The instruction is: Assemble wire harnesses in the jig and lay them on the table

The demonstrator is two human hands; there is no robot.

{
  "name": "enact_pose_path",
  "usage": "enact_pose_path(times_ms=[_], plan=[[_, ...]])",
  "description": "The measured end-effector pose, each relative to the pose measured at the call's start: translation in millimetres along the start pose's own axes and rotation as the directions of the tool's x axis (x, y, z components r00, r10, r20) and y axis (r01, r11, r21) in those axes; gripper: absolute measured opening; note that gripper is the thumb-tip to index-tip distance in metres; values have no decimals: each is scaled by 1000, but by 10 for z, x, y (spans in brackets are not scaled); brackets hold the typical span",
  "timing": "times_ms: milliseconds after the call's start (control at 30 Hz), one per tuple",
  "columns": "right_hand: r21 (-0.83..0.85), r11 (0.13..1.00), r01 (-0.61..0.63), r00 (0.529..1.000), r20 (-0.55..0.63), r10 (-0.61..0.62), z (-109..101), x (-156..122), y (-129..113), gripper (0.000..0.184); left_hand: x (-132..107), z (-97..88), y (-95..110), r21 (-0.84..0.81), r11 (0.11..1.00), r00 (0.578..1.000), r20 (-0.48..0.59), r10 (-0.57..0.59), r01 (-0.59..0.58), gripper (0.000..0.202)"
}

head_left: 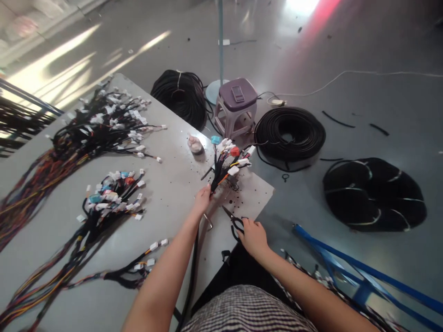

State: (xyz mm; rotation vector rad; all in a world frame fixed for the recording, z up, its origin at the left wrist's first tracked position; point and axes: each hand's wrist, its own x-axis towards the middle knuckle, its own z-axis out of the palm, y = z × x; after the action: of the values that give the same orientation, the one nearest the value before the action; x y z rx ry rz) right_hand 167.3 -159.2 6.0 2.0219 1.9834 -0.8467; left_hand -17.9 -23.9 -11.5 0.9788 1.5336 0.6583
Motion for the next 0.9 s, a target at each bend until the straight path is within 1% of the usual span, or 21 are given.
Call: enact_pose_path(times_ms=[67,100,133,167,200,233,267,300,333,367,433,500,567,633,700,767,800,833,867,900], plan=[[21,998,-63,998,31,62,-39,-30,12,36,-7,26,19,-76,996,999,12,-41,41,62],[69,995,-78,995,75,72,-71,-11,20,37,-13,41,27,-113,991,997,13,-73,74,63],[152,984,-89,987,147,66,-111,29,30,40,-22,52,30,-152,982,994,18,-109,110,64],[273,955,-111,968,245,43,-157,85,42,45,-34,59,27,-194,971,990,28,-139,142,65],[421,894,-154,935,355,-6,-206,150,52,52,-48,60,19,-238,958,987,43,-155,161,66],[565,796,-217,890,450,-77,-257,217,60,58,-65,56,6,-284,944,985,64,-159,171,67],[679,676,-287,844,513,-156,-308,282,64,64,-83,46,-9,-336,925,983,90,-157,178,67],[752,561,-346,812,540,-223,-356,340,61,69,-99,34,-26,-386,905,982,114,-147,181,66],[795,474,-378,796,541,-272,-401,391,52,74,-114,19,-43,-425,888,982,131,-135,178,65],[820,422,-387,796,528,-297,-442,437,35,78,-126,4,-58,-447,878,983,138,-124,173,65],[842,393,-370,810,499,-308,-517,524,-20,82,-141,-23,-79,-467,868,983,142,-115,169,62],[850,398,-346,815,482,-321,-584,618,-92,81,-145,-38,-82,-470,867,983,144,-112,168,60],[844,427,-326,811,481,-332,-652,724,-164,77,-146,-41,-65,-450,878,984,135,-113,163,59],[811,487,-325,806,507,-306,-719,820,-214,71,-151,-34,-30,-414,897,986,120,-116,156,59],[768,553,-321,812,524,-256,-768,879,-224,62,-172,-26,13,-365,918,987,106,-122,153,62],[712,645,-277,815,530,-235,-776,883,-186,53,-213,-29,55,-322,936,989,92,-115,139,65],[665,712,-226,820,524,-229,-760,865,-151,50,-240,-38,73,-310,942,990,92,-104,128,66],[593,789,-159,834,509,-214,-731,838,-108,46,-270,-54,87,-305,945,991,102,-88,115,68],[491,866,-91,854,486,-185,-694,804,-60,43,-304,-77,99,-306,946,990,125,-69,104,68],[377,926,-28,877,453,-158,-651,765,-9,38,-342,-105,110,-312,945,986,158,-49,97,69]])
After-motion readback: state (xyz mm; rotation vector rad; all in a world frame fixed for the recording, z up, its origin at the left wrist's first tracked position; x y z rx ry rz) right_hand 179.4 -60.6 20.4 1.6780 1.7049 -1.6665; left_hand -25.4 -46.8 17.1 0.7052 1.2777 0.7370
